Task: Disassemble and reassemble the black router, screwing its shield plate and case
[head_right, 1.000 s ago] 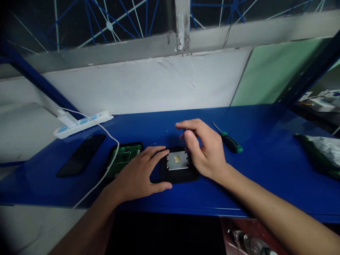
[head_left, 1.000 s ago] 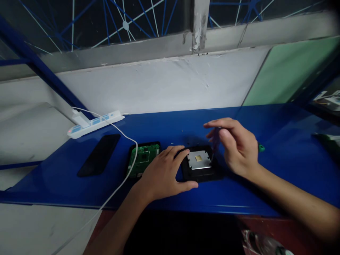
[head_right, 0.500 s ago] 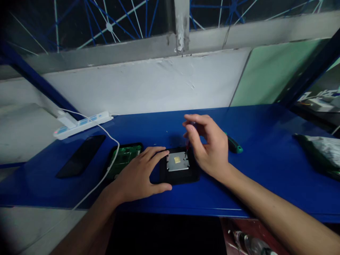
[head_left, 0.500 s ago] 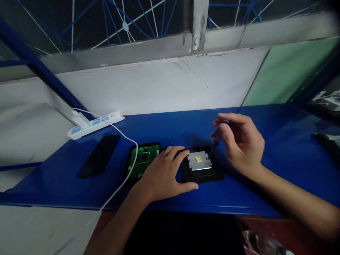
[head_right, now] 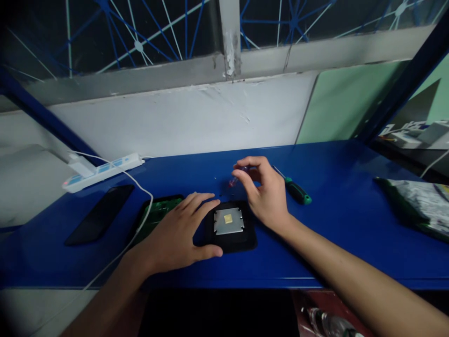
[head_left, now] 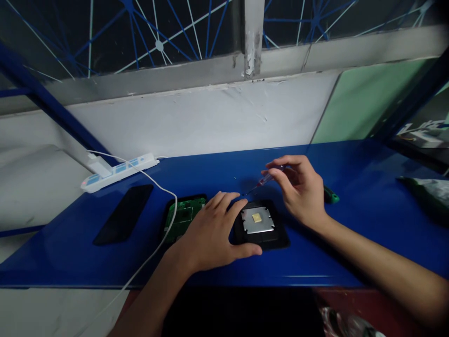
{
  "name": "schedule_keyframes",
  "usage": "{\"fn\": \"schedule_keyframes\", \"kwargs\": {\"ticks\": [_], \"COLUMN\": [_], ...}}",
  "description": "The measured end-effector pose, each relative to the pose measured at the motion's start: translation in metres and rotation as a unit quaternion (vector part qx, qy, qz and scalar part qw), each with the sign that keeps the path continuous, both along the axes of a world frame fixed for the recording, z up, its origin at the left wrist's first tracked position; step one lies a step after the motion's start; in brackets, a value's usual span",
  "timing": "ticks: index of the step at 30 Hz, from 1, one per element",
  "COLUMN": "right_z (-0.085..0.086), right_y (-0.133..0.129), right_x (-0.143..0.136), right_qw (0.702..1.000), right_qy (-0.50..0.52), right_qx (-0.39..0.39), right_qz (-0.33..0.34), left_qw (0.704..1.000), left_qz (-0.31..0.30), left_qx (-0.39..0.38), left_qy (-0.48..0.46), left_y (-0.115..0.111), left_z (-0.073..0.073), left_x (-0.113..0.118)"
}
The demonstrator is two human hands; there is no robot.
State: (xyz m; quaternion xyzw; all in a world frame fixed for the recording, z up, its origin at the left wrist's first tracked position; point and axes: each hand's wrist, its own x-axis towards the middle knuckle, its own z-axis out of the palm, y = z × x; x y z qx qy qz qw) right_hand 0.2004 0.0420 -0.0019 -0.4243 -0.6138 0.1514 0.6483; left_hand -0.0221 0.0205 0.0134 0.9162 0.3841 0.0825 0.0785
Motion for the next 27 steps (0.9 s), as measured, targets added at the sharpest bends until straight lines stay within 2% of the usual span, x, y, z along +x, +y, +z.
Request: {"fn": "schedule_keyframes", "kwargs": {"ticks": [7,12,16,21,27], "right_z": [0.000,0.002,0.004,0.005,0.007], "right_y": [0.003,0.005,0.005,0.006,0.000], "right_x": [-0.002,-0.002,-0.001,0.000,-0.002], "right_qw": [0.999,0.998,0.998,0.998,0.999], "right_qy": [0.029,0.063,0.067,0.056,0.038], "right_qx": [-0.012,-0.018,-0.006,0.011,0.030], "right_qz": [0.009,0.019,0.003,-0.016,0.012], "left_qw": [0.997,0.997,0.996,0.997,0.996], "left_qz": [-0.027,-0.018,0.001,0.027,0.041], "left_qx": [0.068,0.081,0.089,0.071,-0.004], "left_qy": [0.001,0.006,0.014,0.030,0.080], "left_y": [0.012,0.023,0.027,0.016,-0.005], "left_z": [0.006,0.005,0.006,0.004,-0.008], "left_x": [0.012,0.001,-0.012,-0.021,-0.017]}}
